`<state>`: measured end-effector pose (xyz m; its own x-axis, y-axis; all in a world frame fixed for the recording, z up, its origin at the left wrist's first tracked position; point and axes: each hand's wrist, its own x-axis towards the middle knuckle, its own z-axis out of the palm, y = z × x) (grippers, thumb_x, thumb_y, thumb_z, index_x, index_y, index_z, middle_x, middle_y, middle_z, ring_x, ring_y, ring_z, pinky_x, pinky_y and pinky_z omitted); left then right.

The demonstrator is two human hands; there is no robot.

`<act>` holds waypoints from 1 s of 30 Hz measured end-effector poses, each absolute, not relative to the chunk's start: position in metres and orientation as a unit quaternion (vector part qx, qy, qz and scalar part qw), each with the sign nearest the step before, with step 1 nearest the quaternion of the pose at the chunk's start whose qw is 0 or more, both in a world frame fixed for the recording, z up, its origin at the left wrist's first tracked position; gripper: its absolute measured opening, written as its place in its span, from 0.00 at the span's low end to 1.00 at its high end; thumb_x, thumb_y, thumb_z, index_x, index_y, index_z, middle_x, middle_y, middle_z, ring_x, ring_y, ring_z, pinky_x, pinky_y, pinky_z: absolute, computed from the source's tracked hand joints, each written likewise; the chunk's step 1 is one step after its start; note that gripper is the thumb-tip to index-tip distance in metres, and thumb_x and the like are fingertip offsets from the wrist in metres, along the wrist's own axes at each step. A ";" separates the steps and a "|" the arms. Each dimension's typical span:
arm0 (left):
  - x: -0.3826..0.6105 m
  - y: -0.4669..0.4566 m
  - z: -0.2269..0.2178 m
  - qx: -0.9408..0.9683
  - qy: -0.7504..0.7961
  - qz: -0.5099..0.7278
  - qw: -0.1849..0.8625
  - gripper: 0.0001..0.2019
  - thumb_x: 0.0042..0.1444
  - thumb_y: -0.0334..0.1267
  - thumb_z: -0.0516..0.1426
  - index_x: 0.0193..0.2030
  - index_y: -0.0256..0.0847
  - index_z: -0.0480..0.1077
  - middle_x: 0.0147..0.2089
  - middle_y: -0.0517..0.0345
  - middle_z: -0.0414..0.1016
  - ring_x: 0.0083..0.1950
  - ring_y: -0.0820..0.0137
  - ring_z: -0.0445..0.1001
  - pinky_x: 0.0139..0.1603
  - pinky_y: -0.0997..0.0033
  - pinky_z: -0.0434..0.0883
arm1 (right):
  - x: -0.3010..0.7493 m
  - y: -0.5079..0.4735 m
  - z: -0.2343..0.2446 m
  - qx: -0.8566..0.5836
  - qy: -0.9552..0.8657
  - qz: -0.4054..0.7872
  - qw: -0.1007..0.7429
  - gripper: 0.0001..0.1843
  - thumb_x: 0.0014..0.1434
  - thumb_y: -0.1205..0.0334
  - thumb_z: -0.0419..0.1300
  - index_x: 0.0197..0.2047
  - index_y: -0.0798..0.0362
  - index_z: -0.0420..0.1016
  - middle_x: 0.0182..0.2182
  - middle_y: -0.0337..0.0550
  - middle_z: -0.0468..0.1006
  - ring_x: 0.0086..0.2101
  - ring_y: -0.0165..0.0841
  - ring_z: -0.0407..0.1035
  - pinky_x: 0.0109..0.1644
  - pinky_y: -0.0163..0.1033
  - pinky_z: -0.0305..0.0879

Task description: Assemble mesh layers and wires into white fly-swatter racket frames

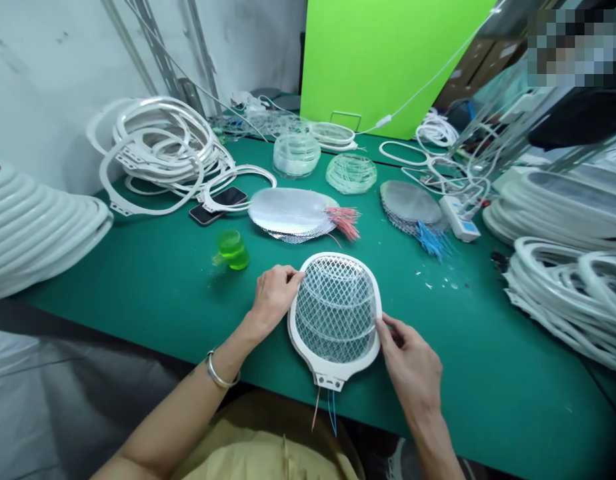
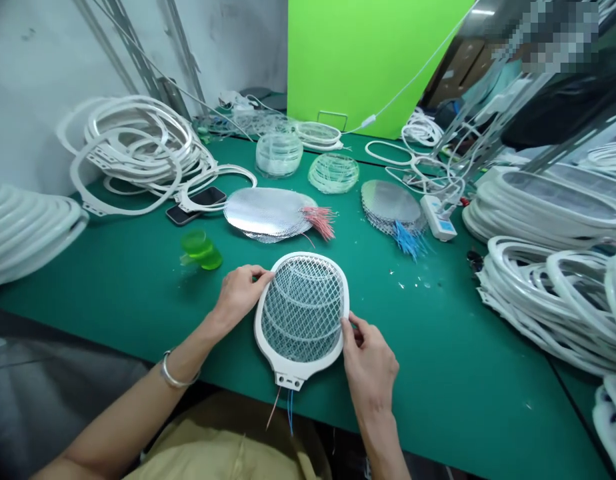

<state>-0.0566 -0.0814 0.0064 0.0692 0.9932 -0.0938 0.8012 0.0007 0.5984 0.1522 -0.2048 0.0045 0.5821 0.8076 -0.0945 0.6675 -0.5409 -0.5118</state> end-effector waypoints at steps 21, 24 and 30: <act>-0.061 -0.109 0.009 0.680 0.699 0.091 0.199 0.11 0.62 0.47 0.54 0.36 0.46 0.74 0.39 0.58 0.79 0.40 0.60 0.77 0.33 0.68 0.63 | 0.142 -0.215 -0.006 -0.868 -0.452 0.132 0.155 0.22 0.62 0.42 0.49 0.48 0.47 0.72 0.33 0.40 0.78 0.31 0.35 0.71 0.28 0.36 0.55; -0.057 -0.114 0.007 0.685 0.705 0.084 0.161 0.12 0.64 0.46 0.52 0.36 0.45 0.73 0.41 0.57 0.78 0.40 0.60 0.77 0.33 0.68 0.63 | 0.135 -0.220 -0.013 -0.849 -0.513 0.018 0.127 0.23 0.67 0.46 0.43 0.46 0.52 0.72 0.37 0.45 0.77 0.33 0.36 0.70 0.29 0.38 0.54; -0.055 -0.121 0.001 0.714 0.685 0.094 0.106 0.14 0.66 0.46 0.50 0.37 0.43 0.72 0.40 0.57 0.77 0.38 0.64 0.76 0.30 0.70 0.60 | 0.134 -0.218 -0.028 -0.817 -0.562 -0.040 0.123 0.28 0.69 0.50 0.40 0.55 0.61 0.69 0.42 0.57 0.76 0.40 0.44 0.70 0.40 0.45 0.63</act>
<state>-0.0545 -0.1210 0.0012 0.0426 0.9990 -0.0110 0.9589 -0.0377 0.2812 0.1337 -0.2178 -0.0279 0.3643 0.9088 0.2034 0.9283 -0.3370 -0.1570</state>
